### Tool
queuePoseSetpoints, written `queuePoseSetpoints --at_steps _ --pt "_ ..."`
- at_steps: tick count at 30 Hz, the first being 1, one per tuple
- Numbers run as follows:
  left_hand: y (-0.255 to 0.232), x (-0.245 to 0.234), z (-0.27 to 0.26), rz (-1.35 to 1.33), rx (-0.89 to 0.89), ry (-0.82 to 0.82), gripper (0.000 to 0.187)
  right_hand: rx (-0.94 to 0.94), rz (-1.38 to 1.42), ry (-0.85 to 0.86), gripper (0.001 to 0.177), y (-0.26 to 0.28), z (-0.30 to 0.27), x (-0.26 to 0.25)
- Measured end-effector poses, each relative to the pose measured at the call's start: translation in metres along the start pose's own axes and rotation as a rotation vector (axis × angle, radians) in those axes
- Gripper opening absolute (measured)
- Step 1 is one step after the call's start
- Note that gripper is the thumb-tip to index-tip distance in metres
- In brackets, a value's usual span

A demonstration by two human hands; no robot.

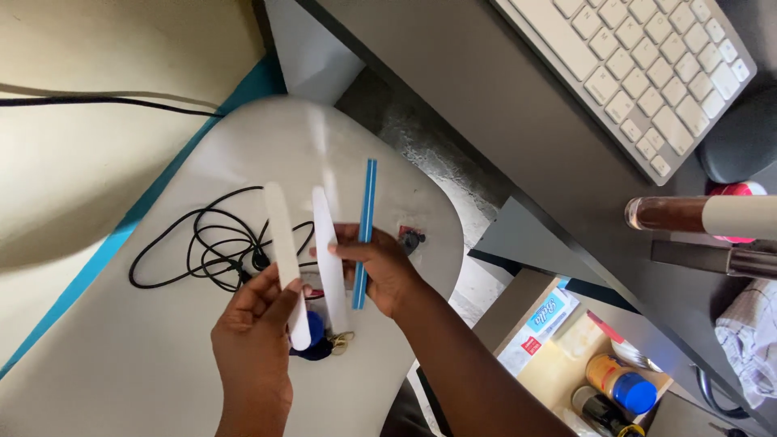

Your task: The person opens a drawer and places a red box, a small jar, a black clip, and several nail files into it. They handle each item individually, arranging them inside the drawer.

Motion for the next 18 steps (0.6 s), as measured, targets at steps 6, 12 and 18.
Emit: queuePoseSetpoints --at_steps 6,12,18 --pt "0.006 0.005 -0.001 0.175 0.021 -0.012 0.028 0.143 0.173 0.125 0.024 -0.029 -0.001 0.003" --pt "0.018 0.003 0.002 0.263 0.045 -0.032 0.024 0.113 0.231 0.396 0.053 -0.027 -0.01 0.017" --pt "0.029 0.005 0.011 0.467 0.043 0.009 0.021 0.093 0.189 0.299 0.056 -0.028 -0.005 0.006"
Point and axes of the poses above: each hand's wrist, its own z-axis towards the middle knuckle, its own x-axis out of the palm, y = z × x, the point moved 7 cm from there along z, towards the middle knuckle, and after that the axes turned 13 degrees about -z, right-handed, at the moved point
